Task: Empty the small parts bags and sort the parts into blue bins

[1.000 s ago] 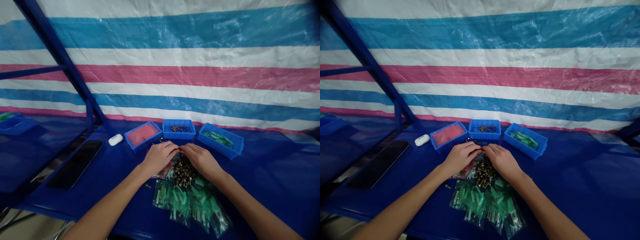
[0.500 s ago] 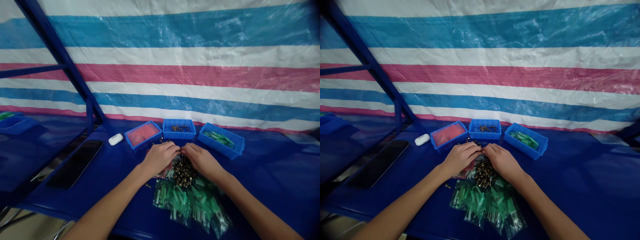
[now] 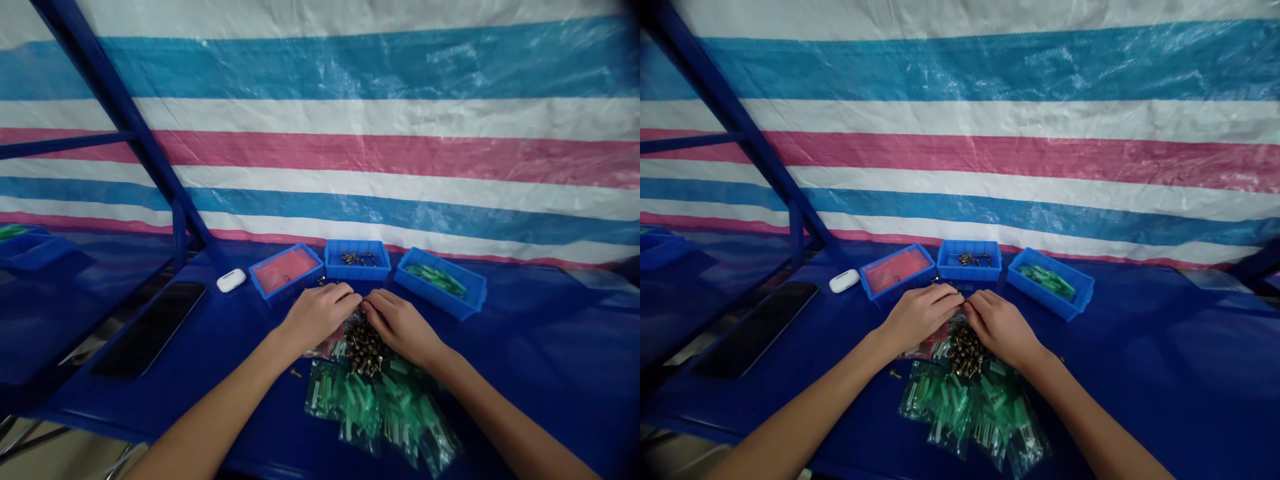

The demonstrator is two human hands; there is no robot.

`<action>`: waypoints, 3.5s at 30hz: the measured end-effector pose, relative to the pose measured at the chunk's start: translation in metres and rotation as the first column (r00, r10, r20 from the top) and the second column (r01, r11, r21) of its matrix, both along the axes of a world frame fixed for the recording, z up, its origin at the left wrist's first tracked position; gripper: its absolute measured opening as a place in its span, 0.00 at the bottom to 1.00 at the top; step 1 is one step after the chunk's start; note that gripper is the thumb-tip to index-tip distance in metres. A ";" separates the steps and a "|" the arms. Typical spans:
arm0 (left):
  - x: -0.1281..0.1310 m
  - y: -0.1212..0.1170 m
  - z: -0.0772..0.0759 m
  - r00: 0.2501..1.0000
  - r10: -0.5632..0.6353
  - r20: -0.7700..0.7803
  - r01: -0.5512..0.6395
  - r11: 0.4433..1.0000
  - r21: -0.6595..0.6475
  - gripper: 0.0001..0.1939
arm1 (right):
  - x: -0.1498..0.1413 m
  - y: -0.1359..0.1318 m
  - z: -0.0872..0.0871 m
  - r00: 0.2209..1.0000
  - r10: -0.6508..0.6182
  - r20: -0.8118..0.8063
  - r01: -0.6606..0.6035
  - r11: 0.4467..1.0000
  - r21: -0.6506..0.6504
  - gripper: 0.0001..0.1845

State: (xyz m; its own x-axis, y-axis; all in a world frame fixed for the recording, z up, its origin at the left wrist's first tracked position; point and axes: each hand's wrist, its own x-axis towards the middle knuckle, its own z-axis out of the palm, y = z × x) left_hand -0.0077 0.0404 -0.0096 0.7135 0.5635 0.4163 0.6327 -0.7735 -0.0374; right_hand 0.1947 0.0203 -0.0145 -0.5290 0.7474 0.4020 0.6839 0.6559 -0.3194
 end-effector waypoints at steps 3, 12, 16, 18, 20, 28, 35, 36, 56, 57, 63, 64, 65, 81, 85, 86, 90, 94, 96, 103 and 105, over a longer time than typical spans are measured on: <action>-0.001 0.000 0.002 1.000 0.004 -0.010 -0.004 1.000 -0.018 0.10 | -0.001 -0.001 0.001 1.000 -0.004 0.011 0.004 1.000 -0.008 0.13; -0.002 0.001 0.003 0.999 0.054 -0.005 -0.055 0.997 -0.059 0.10 | 0.001 -0.007 0.000 0.999 0.017 -0.051 -0.009 0.989 0.150 0.06; -0.005 0.005 0.004 0.968 0.246 0.050 -0.244 0.969 -0.045 0.12 | 0.006 -0.004 0.015 0.992 0.093 -0.081 -0.046 0.886 0.461 0.10; -0.007 0.007 0.004 0.945 0.323 0.057 -0.322 0.946 -0.034 0.13 | 0.006 0.008 0.022 0.994 -0.078 -0.071 0.103 0.871 0.481 0.10; -0.007 0.008 0.004 0.926 0.372 0.058 -0.371 0.928 -0.027 0.13 | 0.004 0.021 0.023 0.938 -0.341 -0.067 0.339 0.855 0.392 0.12; -0.007 0.008 0.001 0.930 0.363 0.049 -0.356 0.927 -0.117 0.13 | 0.019 0.021 0.002 0.972 -0.232 0.022 0.233 0.968 -0.098 0.12; -0.008 0.008 0.004 0.923 0.382 0.050 -0.374 0.919 -0.126 0.13 | 0.023 0.013 0.011 0.999 0.051 0.003 -0.049 0.971 -0.232 0.12; -0.009 0.008 0.005 0.923 0.383 0.043 -0.376 0.919 -0.119 0.13 | 0.020 0.011 0.012 0.998 0.063 0.005 -0.061 0.975 -0.215 0.13; -0.013 0.018 0.001 0.929 0.240 0.283 -0.147 0.938 -0.312 0.19 | -0.052 -0.016 -0.008 0.964 0.008 0.265 -0.078 0.964 0.256 0.08; -0.013 0.018 0.002 0.910 0.227 0.347 -0.090 0.925 -0.370 0.20 | -0.049 -0.015 -0.006 0.981 -0.002 0.196 -0.042 0.975 0.220 0.08; -0.017 0.017 0.011 0.749 0.159 0.643 0.287 0.797 -0.531 0.24 | -0.023 -0.006 0.002 0.894 -0.144 -0.425 0.044 0.971 -0.237 0.08; -0.017 0.017 0.012 0.755 0.158 0.636 0.280 0.800 -0.531 0.21 | -0.019 -0.004 0.002 0.843 -0.189 -0.503 0.035 0.953 -0.299 0.09; -0.016 0.017 0.011 0.767 0.172 0.619 0.252 0.806 -0.536 0.19 | -0.016 -0.001 0.003 0.792 -0.225 -0.568 0.019 0.938 -0.346 0.10; -0.003 0.018 0.001 0.326 0.637 0.698 0.619 0.414 -0.667 0.13 | 0.004 -0.005 0.018 0.635 -0.120 -0.763 -0.311 0.864 -0.395 0.23; -0.005 0.019 0.000 0.294 0.651 0.700 0.656 0.395 -0.643 0.12 | 0.012 0.001 0.015 0.594 -0.133 -0.793 -0.424 0.786 -0.450 0.30; -0.005 0.019 0.000 0.295 0.650 0.701 0.666 0.386 -0.638 0.12 | 0.013 0.002 0.015 0.616 -0.112 -0.780 -0.424 0.787 -0.448 0.29; -0.004 0.016 0.002 0.343 0.636 0.691 0.679 0.340 -0.650 0.12 | 0.014 0.003 0.018 0.786 -0.022 -0.618 -0.263 0.893 -0.366 0.25; -0.001 0.014 0.003 0.366 0.619 0.695 0.618 0.397 -0.679 0.13 | 0.012 0.005 0.019 0.829 0.018 -0.559 -0.198 0.944 -0.264 0.14; 0.000 0.013 0.002 0.358 0.619 0.699 0.599 0.422 -0.680 0.14 | 0.012 0.005 0.019 0.840 0.041 -0.541 -0.196 0.953 -0.233 0.13; 0.003 0.014 -0.002 0.305 0.658 0.688 0.644 0.389 -0.658 0.15 | 0.006 0.001 0.019 0.840 0.043 -0.541 -0.195 0.954 -0.226 0.08; 0.003 0.013 -0.002 0.316 0.661 0.681 0.670 0.353 -0.653 0.15 | 0.004 0.001 0.017 0.786 -0.054 -0.616 -0.130 0.960 -0.250 0.07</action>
State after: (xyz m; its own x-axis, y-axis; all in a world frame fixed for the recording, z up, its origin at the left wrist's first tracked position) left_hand -0.0044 0.0532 -0.0111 0.3229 0.9462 -0.0199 -0.2930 0.1199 0.9486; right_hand 0.1986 0.0211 0.0025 -0.2698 0.8567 0.4396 0.2597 0.5043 -0.8235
